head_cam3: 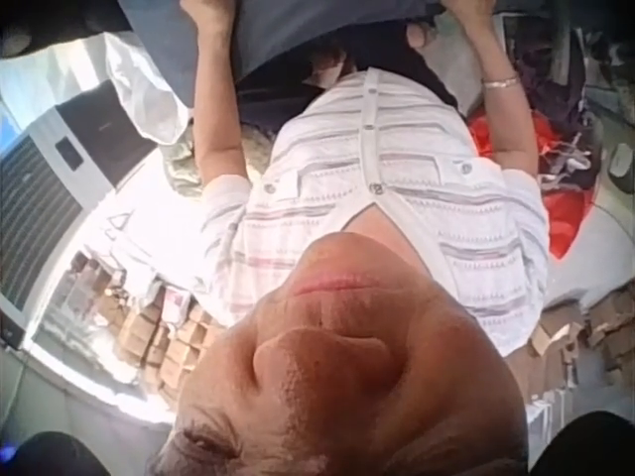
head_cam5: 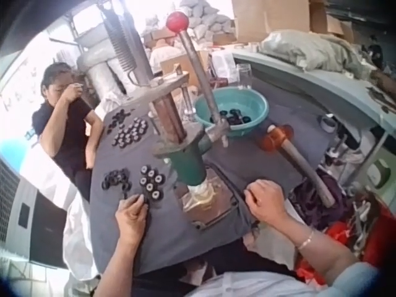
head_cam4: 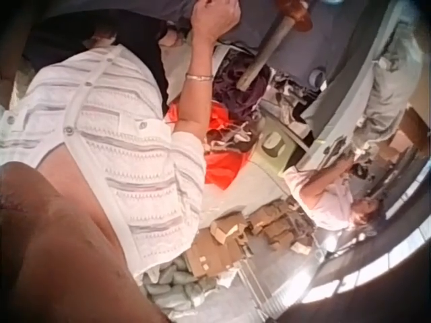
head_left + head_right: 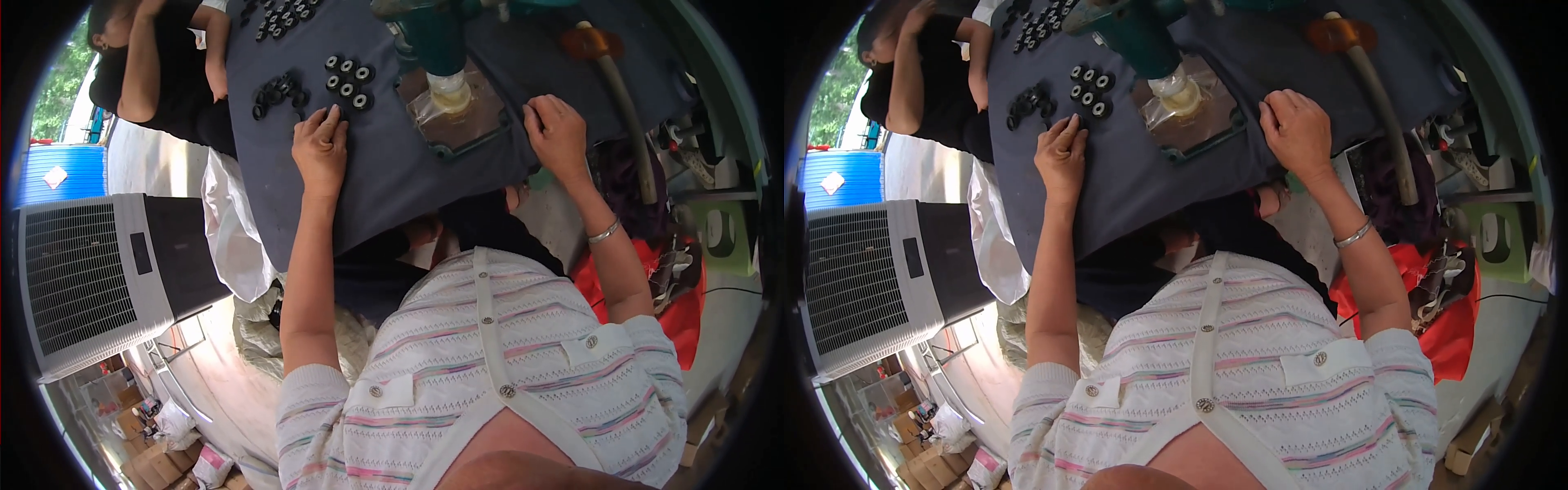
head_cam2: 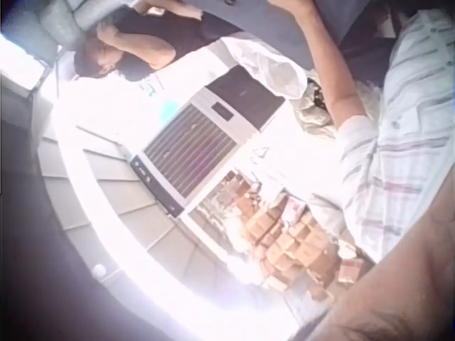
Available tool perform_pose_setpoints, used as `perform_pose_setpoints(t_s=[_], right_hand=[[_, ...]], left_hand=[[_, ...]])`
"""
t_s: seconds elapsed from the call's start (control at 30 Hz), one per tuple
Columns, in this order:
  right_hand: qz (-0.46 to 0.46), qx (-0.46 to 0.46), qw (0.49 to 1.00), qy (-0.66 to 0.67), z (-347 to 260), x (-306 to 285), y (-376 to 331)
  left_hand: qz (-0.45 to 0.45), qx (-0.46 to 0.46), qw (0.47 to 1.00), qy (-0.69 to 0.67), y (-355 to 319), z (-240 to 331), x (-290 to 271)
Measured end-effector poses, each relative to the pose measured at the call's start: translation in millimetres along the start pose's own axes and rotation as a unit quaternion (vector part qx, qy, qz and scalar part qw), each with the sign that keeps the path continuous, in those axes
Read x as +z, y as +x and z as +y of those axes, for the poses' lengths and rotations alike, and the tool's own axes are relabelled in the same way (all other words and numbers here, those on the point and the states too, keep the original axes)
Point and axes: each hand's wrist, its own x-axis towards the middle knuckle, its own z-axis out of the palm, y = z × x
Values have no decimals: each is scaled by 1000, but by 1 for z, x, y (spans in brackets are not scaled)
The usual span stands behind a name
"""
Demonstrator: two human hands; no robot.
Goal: The person places circular pieces onto a press machine by hand, operates the lever to press them, and sorts the pressed parts on the table.
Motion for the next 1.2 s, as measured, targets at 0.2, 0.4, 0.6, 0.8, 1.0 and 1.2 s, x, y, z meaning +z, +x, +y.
perform_pose_setpoints(t_s=[0.2, 0.4, 0.6, 0.8, 1.0, 1.2], right_hand=[[7, -9, 1000, 9, 0, 1, 0], [0, -11, 1000, -1, 1, -1, -1], [-3, -29, 999, 20, -1, -1, -1], [-1, -32, 999, 8, 2, -2, -1], [-8, -34, 999, 21, 3, -1, -2], [0, -26, 1000, 17, 4, -1, -4]], left_hand=[[-14, -23, 1000, -16, 0, -2, 0], [-10, -18, 1000, -16, 0, -4, 2], [-4, 11, 999, 51, -5, -8, 2], [-1, 18, 999, 44, -1, -4, 1], [13, -42, 999, -25, 0, 2, -3], [42, -36, 971, -232, 14, 83, -10]])
